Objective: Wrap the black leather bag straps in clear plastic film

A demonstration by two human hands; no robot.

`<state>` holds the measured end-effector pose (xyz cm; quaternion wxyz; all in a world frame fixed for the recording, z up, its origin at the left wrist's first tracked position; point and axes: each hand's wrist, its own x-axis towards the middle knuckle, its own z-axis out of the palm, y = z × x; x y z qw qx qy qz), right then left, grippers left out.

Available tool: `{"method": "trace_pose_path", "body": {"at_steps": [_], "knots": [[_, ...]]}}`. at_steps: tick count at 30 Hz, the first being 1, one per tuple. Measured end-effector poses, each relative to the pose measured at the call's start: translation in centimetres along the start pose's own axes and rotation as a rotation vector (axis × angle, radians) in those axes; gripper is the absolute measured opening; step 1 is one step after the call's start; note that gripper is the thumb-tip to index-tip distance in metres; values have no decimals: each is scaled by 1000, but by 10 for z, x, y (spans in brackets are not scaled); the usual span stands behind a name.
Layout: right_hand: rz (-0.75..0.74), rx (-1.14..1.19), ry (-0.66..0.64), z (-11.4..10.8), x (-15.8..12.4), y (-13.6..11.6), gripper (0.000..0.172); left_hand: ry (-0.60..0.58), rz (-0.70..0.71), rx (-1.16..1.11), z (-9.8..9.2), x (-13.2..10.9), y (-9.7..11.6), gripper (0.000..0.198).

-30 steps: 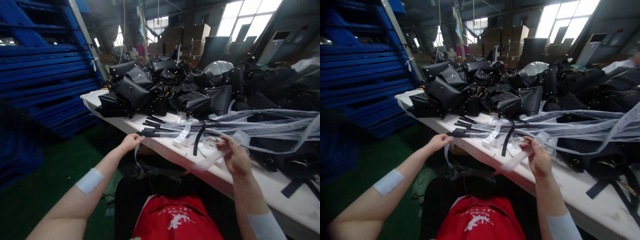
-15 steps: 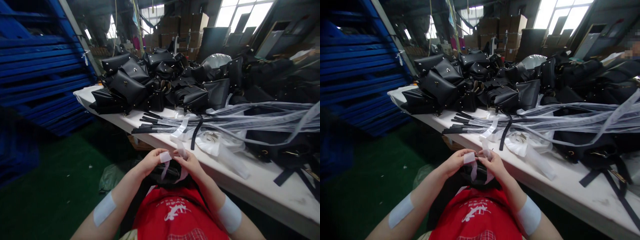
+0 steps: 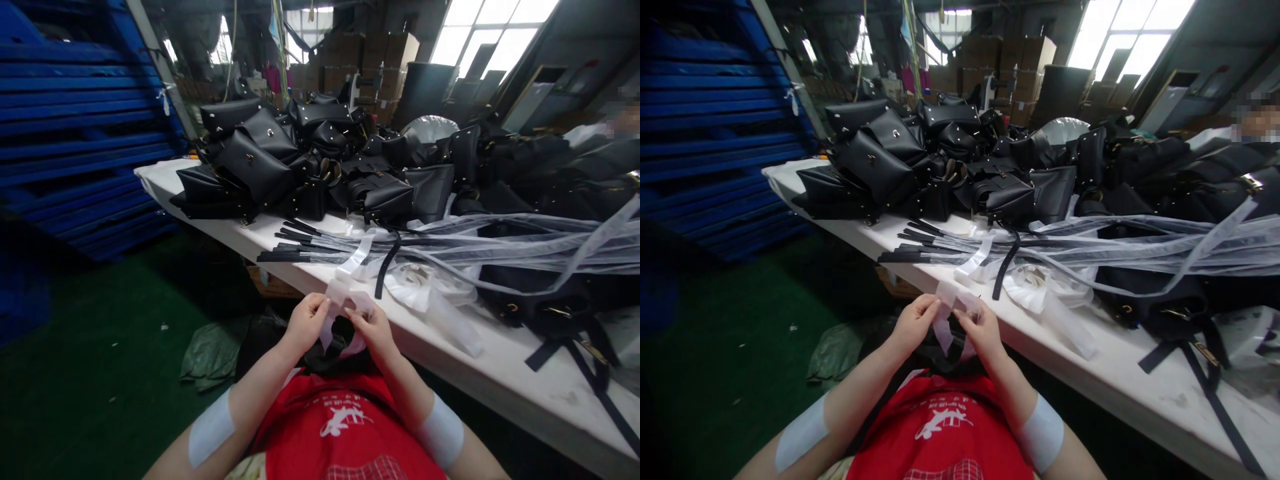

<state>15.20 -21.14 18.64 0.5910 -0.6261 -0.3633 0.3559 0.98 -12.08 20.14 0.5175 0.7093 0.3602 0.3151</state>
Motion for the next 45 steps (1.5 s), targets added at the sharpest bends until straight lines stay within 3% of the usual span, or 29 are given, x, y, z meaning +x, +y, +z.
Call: {"method": "trace_pose_path", "body": {"at_steps": [5, 7, 11, 16, 23, 27, 33, 39, 42, 45], "knots": [[9, 75, -80, 8, 2, -5, 29, -175, 68, 104, -7, -11, 5, 19], [22, 105, -100, 11, 2, -4, 28, -165, 69, 139, -9, -14, 9, 10], [61, 104, -181, 12, 1, 0, 29, -157, 8, 144, -10, -17, 13, 15], [101, 110, -192, 1, -1, 1, 36, -201, -131, -51, -6, -17, 12, 24], [154, 153, -369, 3, -13, 3, 40, -115, -192, -274, -11, -12, 12, 23], [144, 56, -357, 11, -16, 6, 45, -28, -181, -283, -16, -8, 12, 24], [121, 41, -378, 15, -14, 8, 35, 21, -215, -376, -14, -7, 13, 25], [181, 144, -331, 18, -15, 9, 50, 64, -259, -506, -10, -5, 14, 34], [213, 243, -310, 15, -12, 9, 56, 53, -260, -469, -14, -3, 13, 33], [167, 194, -327, 10, -9, 10, 55, 85, -228, -420, -14, -2, 9, 34]]}}
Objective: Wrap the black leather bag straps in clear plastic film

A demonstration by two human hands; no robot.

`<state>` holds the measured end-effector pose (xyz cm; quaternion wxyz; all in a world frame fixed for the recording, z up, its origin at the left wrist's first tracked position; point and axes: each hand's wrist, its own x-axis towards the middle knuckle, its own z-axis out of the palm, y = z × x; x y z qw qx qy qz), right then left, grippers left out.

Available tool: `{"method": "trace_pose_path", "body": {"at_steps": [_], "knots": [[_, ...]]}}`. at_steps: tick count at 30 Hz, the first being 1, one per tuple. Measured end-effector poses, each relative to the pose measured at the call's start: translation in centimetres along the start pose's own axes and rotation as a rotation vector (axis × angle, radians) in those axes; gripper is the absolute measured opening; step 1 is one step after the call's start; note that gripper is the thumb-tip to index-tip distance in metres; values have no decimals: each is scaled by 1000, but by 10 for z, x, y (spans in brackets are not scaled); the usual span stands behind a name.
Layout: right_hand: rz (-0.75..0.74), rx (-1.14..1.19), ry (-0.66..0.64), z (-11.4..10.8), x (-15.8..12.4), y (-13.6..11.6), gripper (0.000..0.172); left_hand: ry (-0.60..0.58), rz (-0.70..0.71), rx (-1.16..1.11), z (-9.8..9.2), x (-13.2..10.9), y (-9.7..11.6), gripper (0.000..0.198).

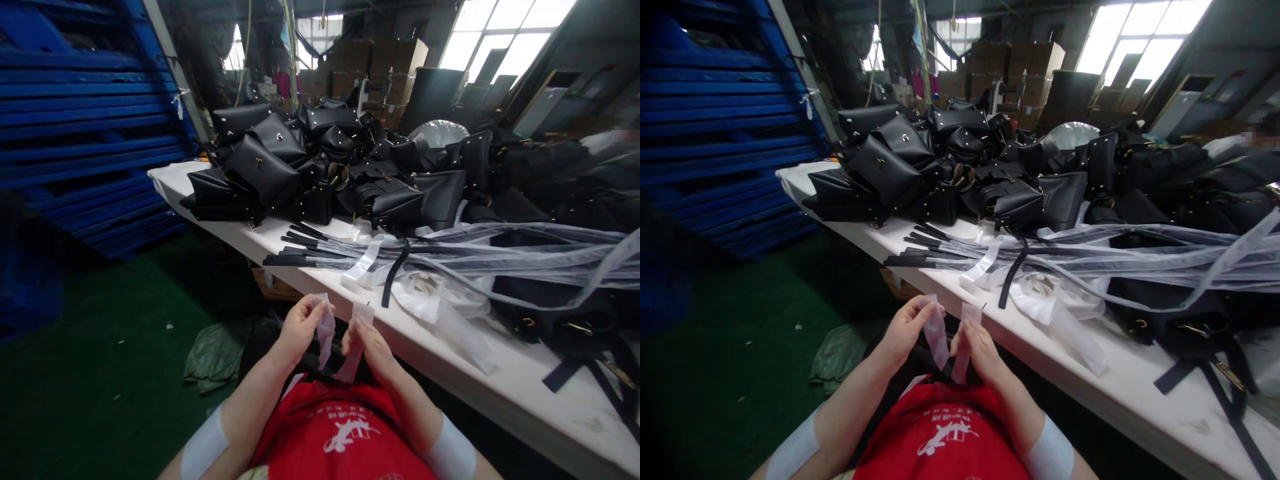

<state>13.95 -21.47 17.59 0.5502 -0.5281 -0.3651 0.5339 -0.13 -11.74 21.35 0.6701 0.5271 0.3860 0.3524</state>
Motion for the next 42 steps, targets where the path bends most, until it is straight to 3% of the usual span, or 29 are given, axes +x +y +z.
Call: {"method": "trace_pose_path", "body": {"at_steps": [3, 6, 15, 22, 28, 36, 42], "knots": [[-42, -134, 60, -3, 2, 2, 54, 73, -6, -27, 3, 1, -8, 35], [-15, -145, 118, -2, 3, 4, 49, 73, -73, -111, 8, 1, -16, 39], [115, 103, 126, 3, 4, 0, 49, -240, -221, -169, 6, -7, -9, 48], [96, -83, -91, 8, -1, 0, 56, -242, -278, -148, 9, -3, -14, 34], [-55, -227, -64, 5, -1, -1, 40, -143, -227, -85, 9, -2, -13, 36], [-142, -409, -71, 3, -4, -2, 34, -120, -242, -18, 8, -7, -10, 43], [-203, -535, 32, -4, -2, -3, 29, -116, -142, 55, 1, -3, -5, 37]]}}
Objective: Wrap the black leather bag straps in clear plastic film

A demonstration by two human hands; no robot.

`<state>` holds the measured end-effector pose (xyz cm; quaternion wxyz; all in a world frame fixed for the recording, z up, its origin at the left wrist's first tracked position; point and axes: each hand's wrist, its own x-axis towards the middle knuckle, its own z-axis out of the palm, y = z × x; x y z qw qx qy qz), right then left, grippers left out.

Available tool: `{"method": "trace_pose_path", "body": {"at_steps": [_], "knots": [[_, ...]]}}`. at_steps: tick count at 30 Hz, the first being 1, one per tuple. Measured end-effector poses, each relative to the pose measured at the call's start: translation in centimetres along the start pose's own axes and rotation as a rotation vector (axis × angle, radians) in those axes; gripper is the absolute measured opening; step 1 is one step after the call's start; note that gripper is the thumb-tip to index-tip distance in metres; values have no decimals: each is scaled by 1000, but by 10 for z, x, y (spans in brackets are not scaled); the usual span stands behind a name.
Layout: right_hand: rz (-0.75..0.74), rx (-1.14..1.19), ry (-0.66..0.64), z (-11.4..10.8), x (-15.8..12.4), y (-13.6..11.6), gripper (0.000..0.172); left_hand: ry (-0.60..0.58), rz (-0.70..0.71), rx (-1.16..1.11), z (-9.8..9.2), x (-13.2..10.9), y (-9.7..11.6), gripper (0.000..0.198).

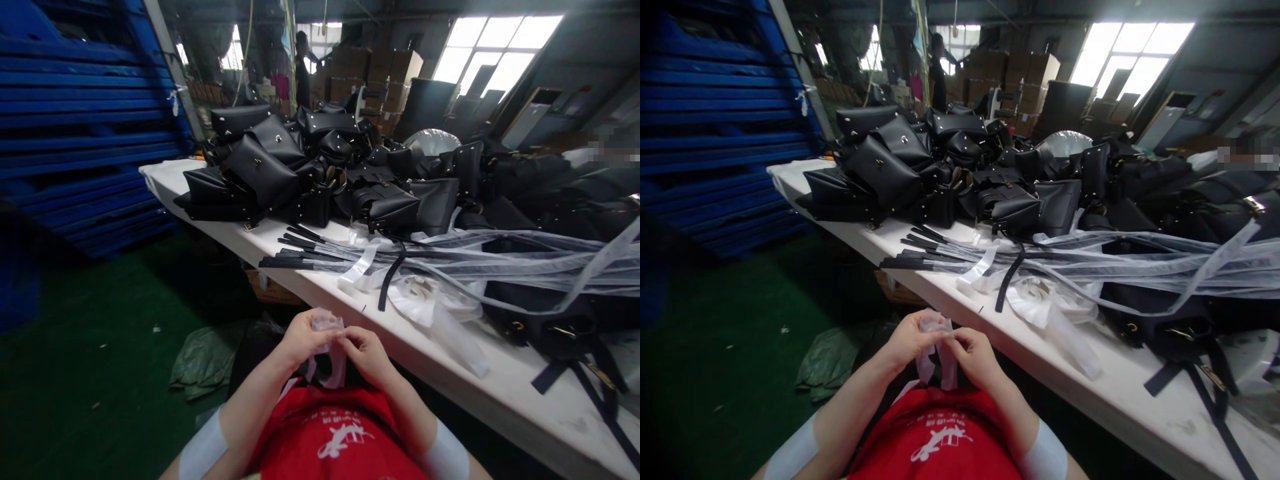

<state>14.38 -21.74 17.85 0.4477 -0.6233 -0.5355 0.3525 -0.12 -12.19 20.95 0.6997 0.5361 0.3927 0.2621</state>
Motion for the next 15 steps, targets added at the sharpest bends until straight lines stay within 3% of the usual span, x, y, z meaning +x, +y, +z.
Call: {"method": "trace_pose_path", "body": {"at_steps": [3, 7, 10, 15], "knots": [[5, -12, 56, -8, 2, 4, 28, 87, 54, 91, -7, 2, 3, 45], [47, 149, 30, -13, 0, 0, 31, 146, 145, 69, -13, 7, 3, 29], [13, 217, -61, -7, -3, -12, 29, 144, 197, 15, -6, 11, 1, 29], [-111, 142, -139, 10, -4, -20, 24, 43, 159, -4, 11, 8, -5, 32]]}}
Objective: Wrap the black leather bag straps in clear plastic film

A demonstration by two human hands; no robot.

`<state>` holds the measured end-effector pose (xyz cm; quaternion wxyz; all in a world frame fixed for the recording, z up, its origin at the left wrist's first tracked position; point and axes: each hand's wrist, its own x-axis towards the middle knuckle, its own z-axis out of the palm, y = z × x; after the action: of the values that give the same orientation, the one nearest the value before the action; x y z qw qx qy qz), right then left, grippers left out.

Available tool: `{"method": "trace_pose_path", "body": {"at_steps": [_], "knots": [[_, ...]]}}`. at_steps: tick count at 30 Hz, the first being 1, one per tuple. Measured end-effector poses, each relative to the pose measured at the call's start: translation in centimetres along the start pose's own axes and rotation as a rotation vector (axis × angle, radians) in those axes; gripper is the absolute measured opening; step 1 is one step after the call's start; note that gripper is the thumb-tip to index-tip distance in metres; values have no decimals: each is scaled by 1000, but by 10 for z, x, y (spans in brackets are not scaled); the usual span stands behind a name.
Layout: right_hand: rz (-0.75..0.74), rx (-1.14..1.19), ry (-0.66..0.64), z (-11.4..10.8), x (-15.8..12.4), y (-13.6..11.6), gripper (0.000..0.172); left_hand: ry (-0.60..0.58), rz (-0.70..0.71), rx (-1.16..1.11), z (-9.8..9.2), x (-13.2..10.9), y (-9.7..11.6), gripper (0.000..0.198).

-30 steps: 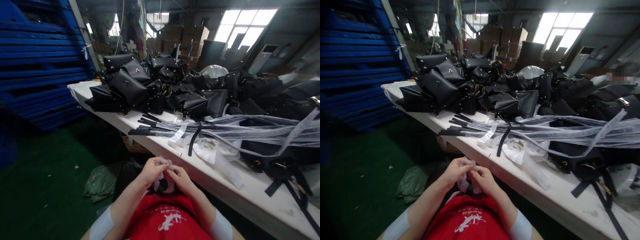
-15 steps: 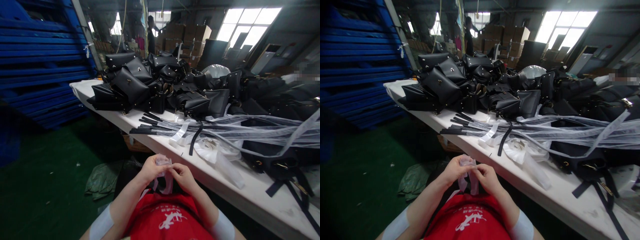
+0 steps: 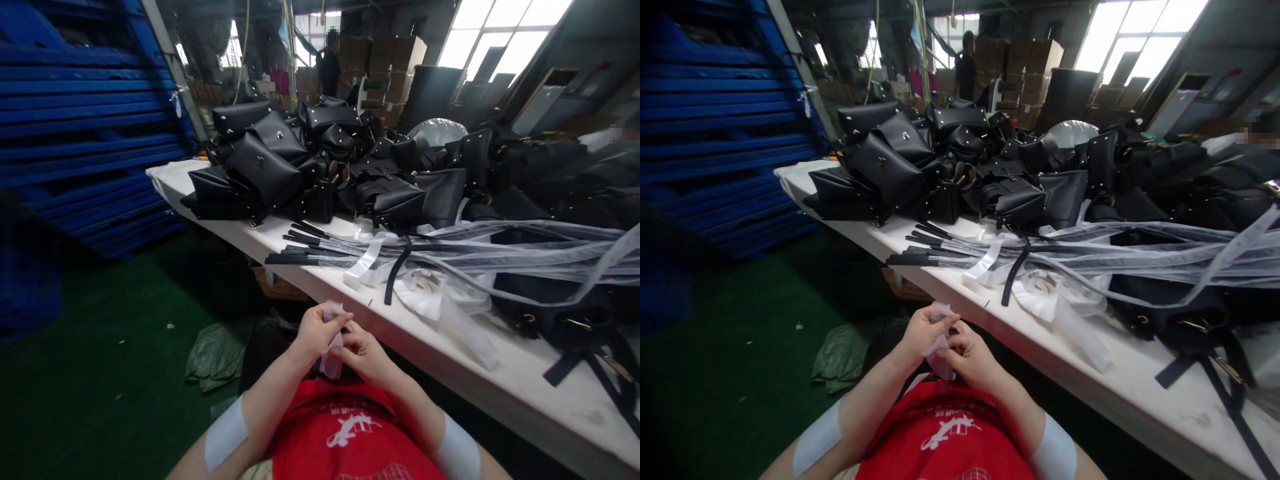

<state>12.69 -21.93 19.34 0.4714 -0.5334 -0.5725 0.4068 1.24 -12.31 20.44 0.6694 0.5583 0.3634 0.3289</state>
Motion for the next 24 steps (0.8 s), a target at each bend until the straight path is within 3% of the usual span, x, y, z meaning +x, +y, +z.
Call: {"method": "trace_pose_path", "body": {"at_steps": [5, 8, 11, 15, 21, 24], "knots": [[104, 44, 97, -8, 0, 11, 31, -121, 94, 116, -9, -6, 6, 29], [96, 47, 123, -13, -1, 9, 31, -118, 133, 203, -17, -8, 9, 26], [55, 82, 22, -8, -2, 4, 30, -59, 48, 148, -15, -10, 8, 28], [119, 215, -146, 5, -3, 5, 33, -47, -66, 18, -7, -11, 5, 29], [147, 169, 4, 2, -2, 12, 36, -91, 74, 130, -14, -12, 4, 25], [122, 150, -12, -2, -2, 9, 35, -94, 23, 129, -18, -13, 4, 25]]}}
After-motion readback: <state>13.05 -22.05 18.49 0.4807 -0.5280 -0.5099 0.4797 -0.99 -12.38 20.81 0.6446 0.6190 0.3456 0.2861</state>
